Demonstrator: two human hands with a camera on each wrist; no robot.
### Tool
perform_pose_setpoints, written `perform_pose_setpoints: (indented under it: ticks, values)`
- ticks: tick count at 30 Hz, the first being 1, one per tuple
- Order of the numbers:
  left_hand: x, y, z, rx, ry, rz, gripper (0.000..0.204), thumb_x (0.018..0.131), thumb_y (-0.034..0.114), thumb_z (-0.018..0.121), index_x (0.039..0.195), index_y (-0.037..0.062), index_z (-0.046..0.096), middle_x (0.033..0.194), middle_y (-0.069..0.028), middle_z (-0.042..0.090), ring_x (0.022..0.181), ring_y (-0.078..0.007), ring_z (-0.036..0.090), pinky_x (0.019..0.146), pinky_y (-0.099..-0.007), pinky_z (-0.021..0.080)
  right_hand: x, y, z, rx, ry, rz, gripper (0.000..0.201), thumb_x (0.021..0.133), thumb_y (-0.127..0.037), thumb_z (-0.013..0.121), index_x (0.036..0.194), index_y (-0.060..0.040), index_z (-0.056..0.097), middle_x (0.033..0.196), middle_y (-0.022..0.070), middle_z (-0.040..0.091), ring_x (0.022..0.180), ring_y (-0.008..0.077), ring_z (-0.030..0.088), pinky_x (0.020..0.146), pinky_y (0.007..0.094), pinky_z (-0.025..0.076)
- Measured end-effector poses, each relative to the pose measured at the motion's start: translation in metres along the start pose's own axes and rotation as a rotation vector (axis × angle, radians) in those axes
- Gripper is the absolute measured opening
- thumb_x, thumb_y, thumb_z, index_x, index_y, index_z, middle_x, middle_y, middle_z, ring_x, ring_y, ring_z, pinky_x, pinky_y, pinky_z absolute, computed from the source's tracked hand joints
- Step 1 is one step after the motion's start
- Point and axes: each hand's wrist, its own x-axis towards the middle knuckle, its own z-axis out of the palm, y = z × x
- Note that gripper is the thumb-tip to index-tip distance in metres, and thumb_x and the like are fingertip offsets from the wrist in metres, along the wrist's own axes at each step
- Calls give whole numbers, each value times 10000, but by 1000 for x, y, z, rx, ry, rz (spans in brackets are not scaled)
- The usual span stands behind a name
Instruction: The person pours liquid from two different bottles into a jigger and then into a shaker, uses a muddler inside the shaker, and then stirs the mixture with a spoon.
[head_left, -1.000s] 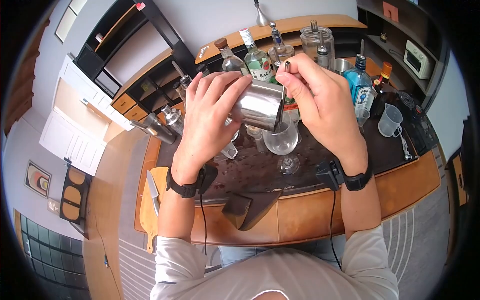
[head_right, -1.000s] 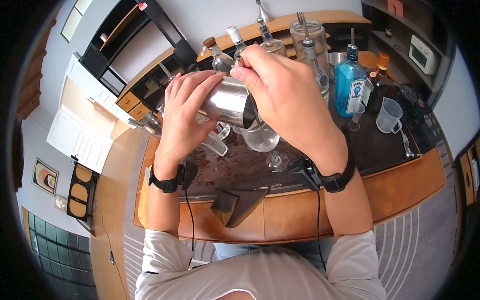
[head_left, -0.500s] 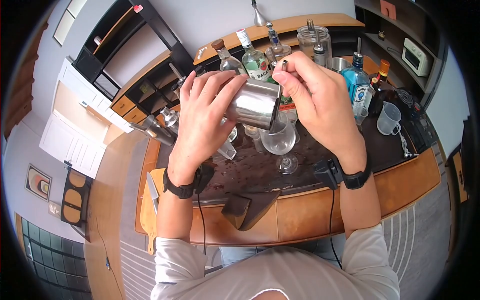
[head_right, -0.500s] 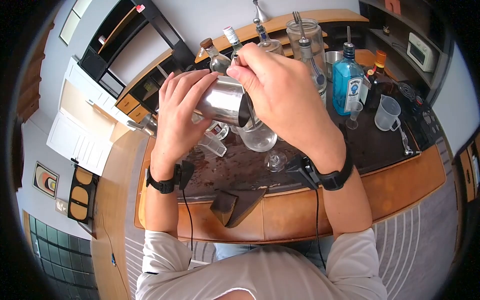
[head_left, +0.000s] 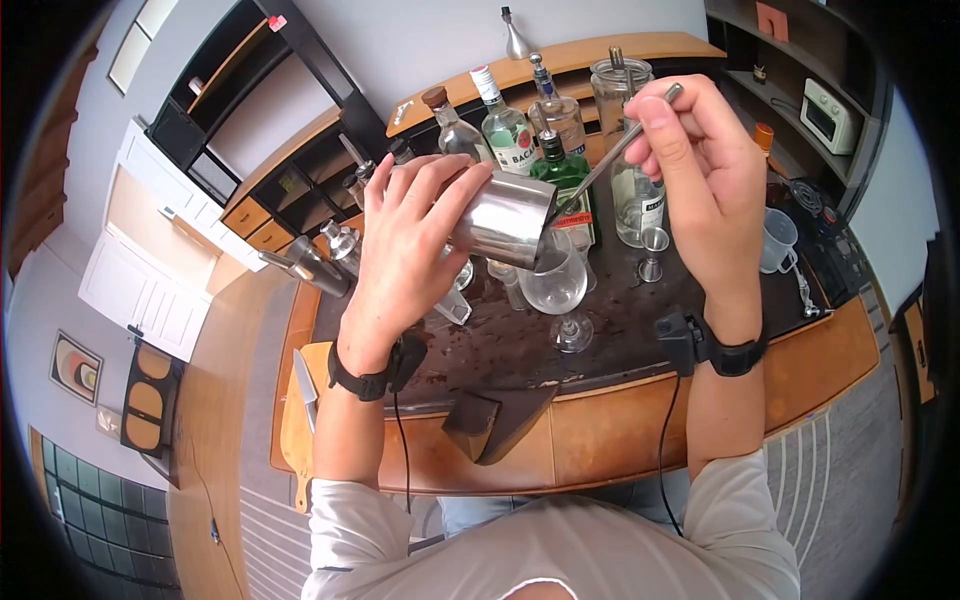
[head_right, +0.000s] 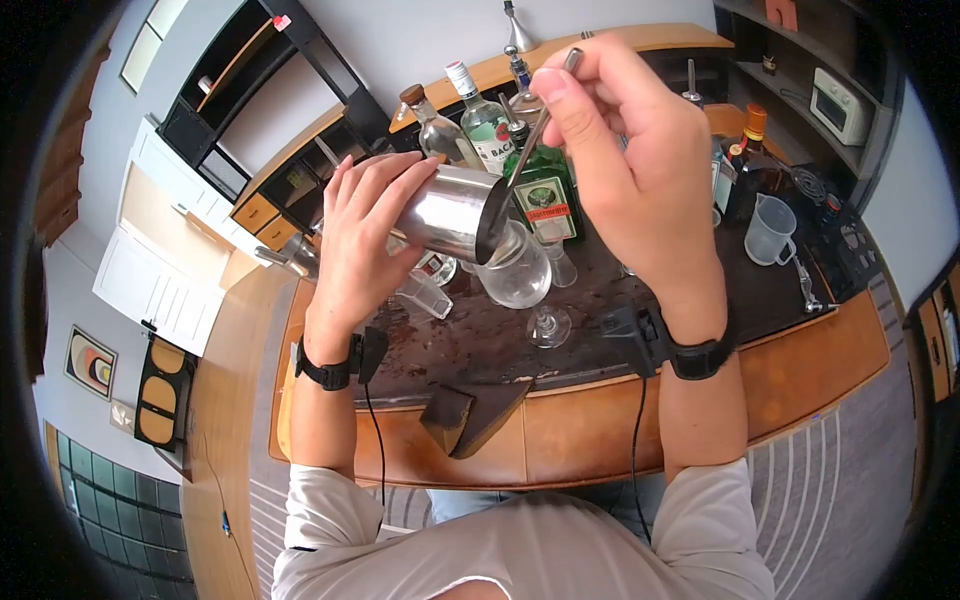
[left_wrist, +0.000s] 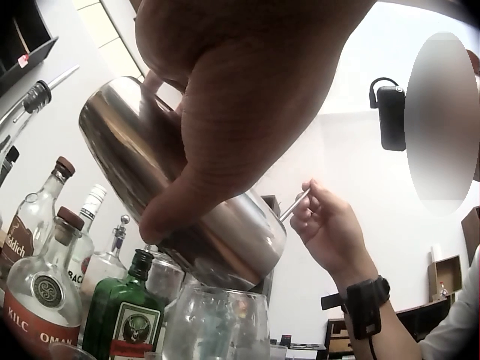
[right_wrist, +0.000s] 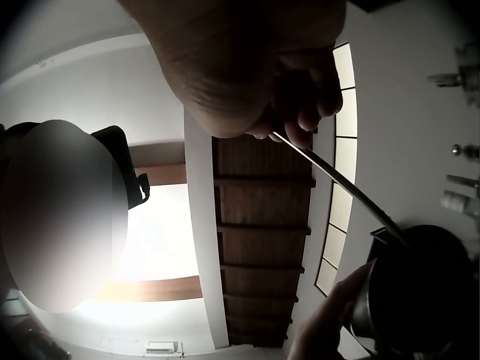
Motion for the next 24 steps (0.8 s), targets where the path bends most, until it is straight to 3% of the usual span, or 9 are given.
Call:
perform_pose_setpoints:
  ticks: [9, 18, 21, 24]
  values:
    - [2, 2, -1, 62, 13, 26, 922, 577, -38, 861, 1444, 185, 640, 1397, -37, 637, 1351, -285, 572, 1232, -592, 344, -2, 0, 5, 0, -23, -15, 159, 1072, -154, 650, 1027, -4, 678, 735, 36, 681, 694, 77, 654, 638, 243, 498]
    - [1, 2, 1, 76, 65, 85, 834, 654, -62, 819, 1424, 204, 637, 1386, -26, 631, 1332, -279, 570, 1227, -636, 314, -2, -6, 2, -23, -35, -10, 166, 1076, -151, 647, 1004, -2, 667, 738, 26, 675, 686, 71, 647, 635, 238, 492]
    - [-1, 0, 4, 108, 88, 104, 914, 578, -66, 844, 1431, 201, 651, 1422, -26, 634, 1352, -290, 578, 1241, -615, 323, -1, -5, 0, -24, -38, -8, 169, 1079, -153, 644, 1000, -4, 656, 747, 20, 673, 694, 66, 647, 642, 235, 491]
    - [-1, -1, 4, 111, 92, 100, 918, 583, -70, 836, 1436, 212, 649, 1427, -25, 631, 1355, -294, 575, 1245, -615, 317, -2, -7, -1, -25, -49, 1, 169, 1080, -152, 644, 995, -6, 648, 750, 16, 670, 699, 63, 647, 646, 234, 491]
